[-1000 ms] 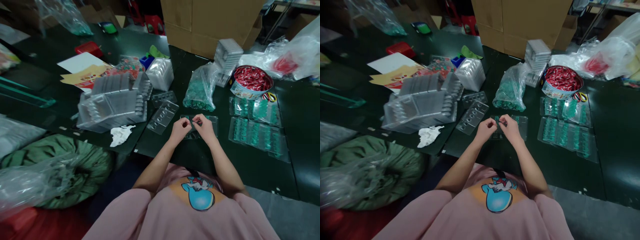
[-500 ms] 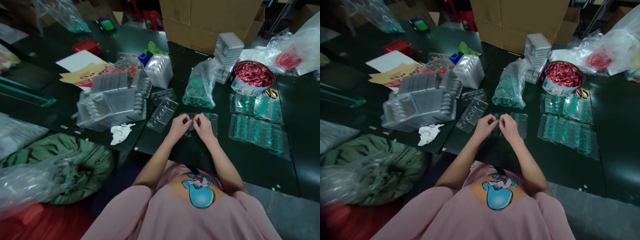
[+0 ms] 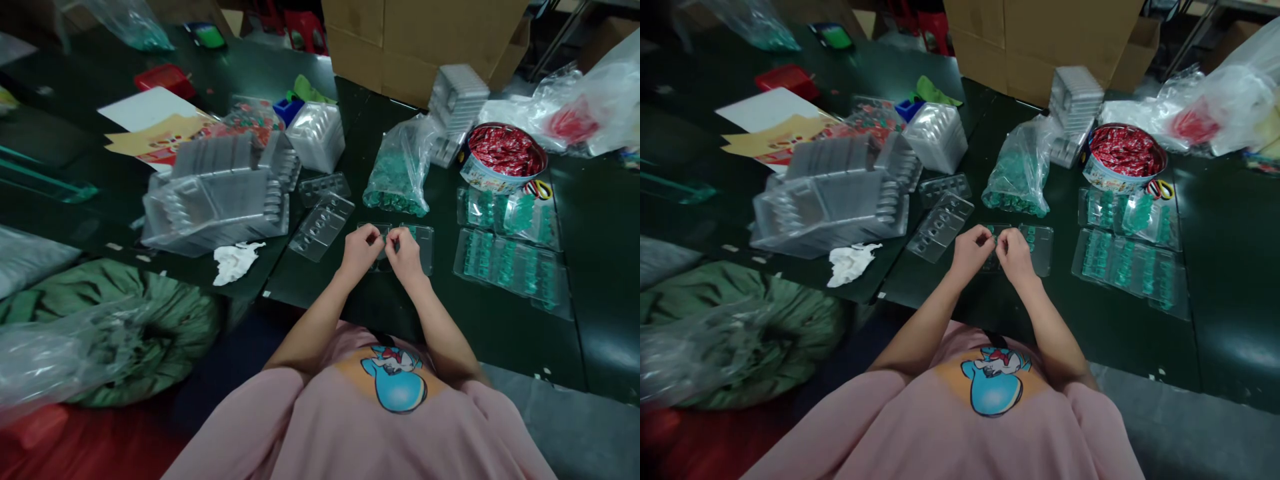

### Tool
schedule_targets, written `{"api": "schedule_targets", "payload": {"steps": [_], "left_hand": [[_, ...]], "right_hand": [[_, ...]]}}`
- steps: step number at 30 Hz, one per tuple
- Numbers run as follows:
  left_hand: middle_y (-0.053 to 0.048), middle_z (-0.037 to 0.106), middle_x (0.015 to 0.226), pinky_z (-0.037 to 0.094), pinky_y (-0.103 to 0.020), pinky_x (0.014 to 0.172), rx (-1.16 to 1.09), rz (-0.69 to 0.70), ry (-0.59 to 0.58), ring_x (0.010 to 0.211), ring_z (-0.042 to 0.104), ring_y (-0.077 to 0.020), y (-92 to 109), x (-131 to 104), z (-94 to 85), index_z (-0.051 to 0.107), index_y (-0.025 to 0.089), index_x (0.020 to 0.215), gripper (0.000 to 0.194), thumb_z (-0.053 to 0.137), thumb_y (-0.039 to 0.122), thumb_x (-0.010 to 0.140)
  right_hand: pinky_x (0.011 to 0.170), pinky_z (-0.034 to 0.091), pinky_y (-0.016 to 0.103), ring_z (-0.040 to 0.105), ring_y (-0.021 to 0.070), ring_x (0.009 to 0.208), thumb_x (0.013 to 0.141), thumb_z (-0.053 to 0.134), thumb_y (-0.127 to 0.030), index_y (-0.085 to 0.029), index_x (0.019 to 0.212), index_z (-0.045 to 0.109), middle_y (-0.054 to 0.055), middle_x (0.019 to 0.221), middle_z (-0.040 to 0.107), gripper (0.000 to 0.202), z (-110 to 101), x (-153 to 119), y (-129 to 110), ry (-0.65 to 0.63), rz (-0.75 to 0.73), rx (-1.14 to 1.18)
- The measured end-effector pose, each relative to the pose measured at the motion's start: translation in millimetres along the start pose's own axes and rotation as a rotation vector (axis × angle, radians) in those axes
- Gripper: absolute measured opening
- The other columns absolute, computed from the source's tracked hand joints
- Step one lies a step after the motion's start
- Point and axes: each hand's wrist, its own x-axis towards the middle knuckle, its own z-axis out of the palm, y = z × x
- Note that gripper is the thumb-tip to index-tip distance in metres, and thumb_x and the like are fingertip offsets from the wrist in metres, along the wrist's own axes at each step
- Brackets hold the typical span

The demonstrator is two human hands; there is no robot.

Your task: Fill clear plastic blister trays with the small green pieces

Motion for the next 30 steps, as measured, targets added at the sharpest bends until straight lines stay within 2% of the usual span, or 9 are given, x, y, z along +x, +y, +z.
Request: {"api": "schedule_targets", "payload": {"steps": [4,9,11,14,17,20,24,27,30], "left_hand": [[0.004,0.049,0.059,0.037,-0.024,0.059,-0.176,-0.143,0.032,0.058,0.045,-0.0097,-5,3,6.2,0.053,0.018,0.062,0.011,0.056,0.014,0.072],[0.003,0.054,0.062,0.043,-0.024,0.061,-0.507,-0.311,-0.025,0.059,0.051,-0.0103,-20,4,10.8,0.057,0.017,0.070,0.009,0.063,0.023,0.072],[0.001,0.060,0.072,0.047,-0.025,0.067,-0.509,-0.240,-0.007,0.066,0.056,-0.0117,-21,1,7.9,0.060,0.018,0.082,0.012,0.065,0.025,0.074],[-0.005,0.066,0.093,0.049,-0.031,0.080,-0.258,0.024,0.059,0.085,0.061,-0.0157,-16,-7,-0.2,0.063,0.020,0.094,0.014,0.063,0.024,0.081],[-0.009,0.068,0.103,0.048,-0.039,0.091,0.017,0.274,-0.067,0.100,0.062,-0.0198,-14,-13,-6.4,0.066,0.020,0.093,0.010,0.060,0.024,0.086],[-0.010,0.070,0.104,0.048,-0.040,0.091,0.096,0.323,-0.156,0.101,0.062,-0.0205,-18,-17,-9.7,0.068,0.020,0.093,0.012,0.057,0.023,0.089],[-0.006,0.070,0.090,0.050,-0.033,0.082,-0.008,0.152,-0.225,0.088,0.063,-0.0179,-29,-25,-15.6,0.069,0.020,0.085,0.011,0.061,0.027,0.086],[-0.003,0.067,0.079,0.048,-0.029,0.071,-0.196,-0.104,-0.279,0.073,0.060,-0.0148,-41,-34,-18.5,0.067,0.018,0.080,0.014,0.064,0.032,0.081],[-0.002,0.065,0.075,0.047,-0.027,0.067,-0.405,-0.331,-0.255,0.067,0.057,-0.0133,-53,-36,-16.8,0.065,0.016,0.081,0.021,0.066,0.037,0.076]], "right_hand": [[0.074,0.047,0.032,0.056,0.0153,0.078,0.086,0.048,-0.019,-0.024,0.085,0.040,0.002,0.084,0.055,0.010,2,0,-2,0.084,0.139,0.078],[0.072,0.049,0.028,0.059,0.0129,0.078,0.084,0.052,-0.026,-0.025,0.087,0.035,0.000,0.085,0.057,0.017,4,-1,-2,0.108,0.354,0.270],[0.072,0.049,0.027,0.059,0.0124,0.077,0.083,0.052,-0.027,-0.025,0.088,0.035,-0.001,0.084,0.056,0.018,2,1,-1,0.128,0.405,0.288],[0.071,0.048,0.026,0.057,0.0122,0.075,0.082,0.051,-0.026,-0.025,0.089,0.037,-0.002,0.081,0.054,0.016,-2,4,0,0.147,0.453,0.252],[0.069,0.047,0.026,0.055,0.0118,0.072,0.078,0.054,-0.025,-0.024,0.090,0.039,-0.003,0.079,0.052,0.019,0,4,1,0.107,0.481,0.329],[0.066,0.045,0.024,0.054,0.0113,0.069,0.075,0.058,-0.027,-0.024,0.089,0.042,-0.004,0.078,0.053,0.021,5,-1,1,0.055,0.570,0.504],[0.059,0.040,0.023,0.055,0.0107,0.069,0.076,0.058,-0.032,-0.022,0.089,0.052,0.000,0.087,0.060,0.018,6,-10,-1,-0.100,0.706,0.657],[0.059,0.040,0.023,0.056,0.0108,0.071,0.078,0.058,-0.035,-0.020,0.094,0.061,0.003,0.094,0.064,0.022,3,-16,-2,-0.269,0.672,0.680],[0.059,0.039,0.023,0.053,0.0102,0.070,0.076,0.062,-0.034,-0.020,0.094,0.064,0.001,0.087,0.063,0.023,5,-16,-1,-0.367,0.662,0.700]]}}
